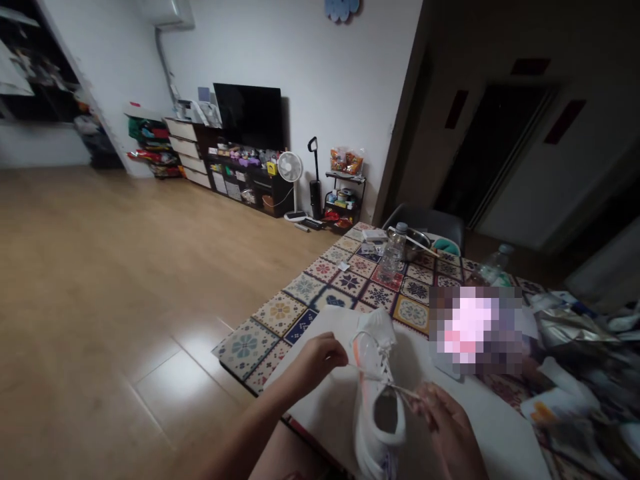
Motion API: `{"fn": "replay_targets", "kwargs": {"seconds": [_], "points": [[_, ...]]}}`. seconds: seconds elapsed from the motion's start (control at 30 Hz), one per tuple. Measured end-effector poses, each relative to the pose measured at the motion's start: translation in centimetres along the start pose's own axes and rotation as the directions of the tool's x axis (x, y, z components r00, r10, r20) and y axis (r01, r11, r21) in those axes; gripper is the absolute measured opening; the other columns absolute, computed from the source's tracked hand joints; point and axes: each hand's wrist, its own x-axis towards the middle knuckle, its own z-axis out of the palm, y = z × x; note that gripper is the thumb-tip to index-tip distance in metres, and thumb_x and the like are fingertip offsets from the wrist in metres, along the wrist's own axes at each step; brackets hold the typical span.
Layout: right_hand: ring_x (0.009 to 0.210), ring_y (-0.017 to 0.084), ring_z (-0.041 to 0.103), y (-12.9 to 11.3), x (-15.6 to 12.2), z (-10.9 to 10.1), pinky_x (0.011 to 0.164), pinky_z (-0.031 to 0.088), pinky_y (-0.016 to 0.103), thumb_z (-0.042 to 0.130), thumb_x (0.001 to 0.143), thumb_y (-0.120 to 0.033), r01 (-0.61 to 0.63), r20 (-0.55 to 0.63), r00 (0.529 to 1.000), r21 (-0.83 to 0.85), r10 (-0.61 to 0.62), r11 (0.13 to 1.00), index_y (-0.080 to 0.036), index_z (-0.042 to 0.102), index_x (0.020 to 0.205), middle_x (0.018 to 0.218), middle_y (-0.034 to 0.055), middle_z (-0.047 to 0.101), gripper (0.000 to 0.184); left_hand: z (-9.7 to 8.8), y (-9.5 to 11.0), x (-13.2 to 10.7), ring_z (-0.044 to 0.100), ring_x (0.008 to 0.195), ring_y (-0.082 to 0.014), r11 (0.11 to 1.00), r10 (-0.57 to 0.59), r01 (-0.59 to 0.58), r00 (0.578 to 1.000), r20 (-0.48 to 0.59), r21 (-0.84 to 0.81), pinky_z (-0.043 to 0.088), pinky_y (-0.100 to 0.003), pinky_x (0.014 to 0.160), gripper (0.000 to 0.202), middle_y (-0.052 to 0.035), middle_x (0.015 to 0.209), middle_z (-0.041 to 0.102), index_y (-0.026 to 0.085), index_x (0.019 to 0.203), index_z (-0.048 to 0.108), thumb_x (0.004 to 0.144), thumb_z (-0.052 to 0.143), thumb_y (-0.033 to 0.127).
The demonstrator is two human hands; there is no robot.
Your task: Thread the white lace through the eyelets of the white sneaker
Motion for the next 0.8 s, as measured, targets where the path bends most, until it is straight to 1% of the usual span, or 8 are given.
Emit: {"fn": "replay_targets", "kwargs": {"seconds": [0.1,0.23,0.33,0.47,0.57,0.63,0.7,0.8], "points": [[0.048,0.009,0.026,1.1,0.0,-0.9,0.046,0.027,0.023,0.066,0.064,-0.081,-0.112,0.06,0.992,-0.043,0.114,0.993,-0.023,0.036,0.056,0.051,-0.0078,0.028,0.066,-0.4,-1.1,0.1,0.056,0.072,-0.013,0.997,-0.005,0.006,1.0,-0.022,0.077,0.043,-0.023,0.073,0.014,-0.0032,0.077,0.06,0.016,0.069,0.07,0.076,0.06,0.009],[0.053,0.009,0.029,1.0,-0.1,-1.9,0.052,0.03,0.023,0.064,0.064,-0.083,-0.015,0.043,0.999,-0.231,0.026,0.973,-0.022,0.034,0.054,0.056,-0.0068,0.029,0.069,-0.2,-1.8,0.2,0.054,0.07,-0.0128,0.994,0.041,-0.042,0.999,0.016,0.1,0.043,-0.024,0.072,0.013,-0.0032,0.077,0.06,0.016,0.073,0.066,0.08,0.056,0.014],[0.057,0.012,0.037,-0.4,-0.2,-2.6,0.056,0.034,0.025,0.06,0.075,-0.076,0.072,0.099,0.994,-0.267,-0.047,0.961,-0.02,0.046,0.056,0.057,-0.0043,0.038,0.061,-0.4,-1.9,0.3,0.05,0.071,-0.0136,0.996,0.067,-0.073,0.991,0.112,0.048,0.041,-0.025,0.07,0.017,-0.0019,0.076,0.059,0.017,0.076,0.062,0.087,0.054,0.027],[0.087,0.019,0.057,-2.5,-0.1,-2.2,0.077,0.043,0.026,0.066,0.081,-0.061,0.163,0.179,0.974,-0.126,-0.139,0.979,-0.019,0.06,0.063,0.085,0.0047,0.065,0.046,-0.7,-0.7,0.3,0.051,0.08,-0.0158,0.955,0.189,-0.114,0.945,0.266,-0.273,0.041,-0.028,0.075,0.042,-0.0049,0.088,0.062,0.016,0.076,0.057,0.085,0.059,0.058],[0.104,0.022,0.06,-3.7,0.2,-0.4,0.091,0.043,0.029,0.071,0.079,-0.056,0.072,0.199,0.976,0.085,-0.088,0.994,-0.018,0.06,0.061,0.105,0.0082,0.071,0.043,0.2,1.2,0.3,0.055,0.093,-0.019,0.823,0.252,-0.053,0.926,0.28,-0.565,0.042,-0.031,0.083,0.049,-0.0087,0.1,0.065,0.016,0.074,0.055,0.079,0.066,0.063],[0.095,0.02,0.062,-4.0,0.6,1.0,0.089,0.045,0.031,0.072,0.079,-0.056,0.029,0.221,0.973,0.174,-0.067,0.984,-0.019,0.066,0.068,0.093,0.0073,0.073,0.039,1.3,2.3,0.3,0.056,0.088,-0.0181,0.748,0.22,0.024,0.934,0.282,-0.663,0.041,-0.03,0.082,0.047,-0.0069,0.09,0.066,0.015,0.073,0.055,0.077,0.072,0.06],[0.076,0.017,0.06,-3.9,1.0,2.2,0.076,0.046,0.028,0.074,0.076,-0.059,0.015,0.222,0.972,0.261,-0.075,0.965,-0.019,0.066,0.065,0.071,0.0032,0.066,0.042,2.6,3.0,0.5,0.053,0.074,-0.0145,0.687,0.167,0.07,0.953,0.252,-0.723,0.039,-0.027,0.074,0.048,-0.0028,0.074,0.062,0.015,0.072,0.056,0.073,0.076,0.058],[0.059,0.012,0.049,-3.1,1.6,3.1,0.059,0.04,0.024,0.082,0.066,-0.058,0.013,0.136,0.989,0.34,-0.063,0.94,-0.02,0.062,0.061,0.061,-0.0014,0.057,0.044,4.0,2.9,0.9,0.042,0.061,-0.0101,0.627,0.079,0.079,0.983,0.163,-0.775,0.032,-0.024,0.063,0.051,0.0018,0.062,0.053,0.013,0.067,0.057,0.066,0.081,0.059]]}}
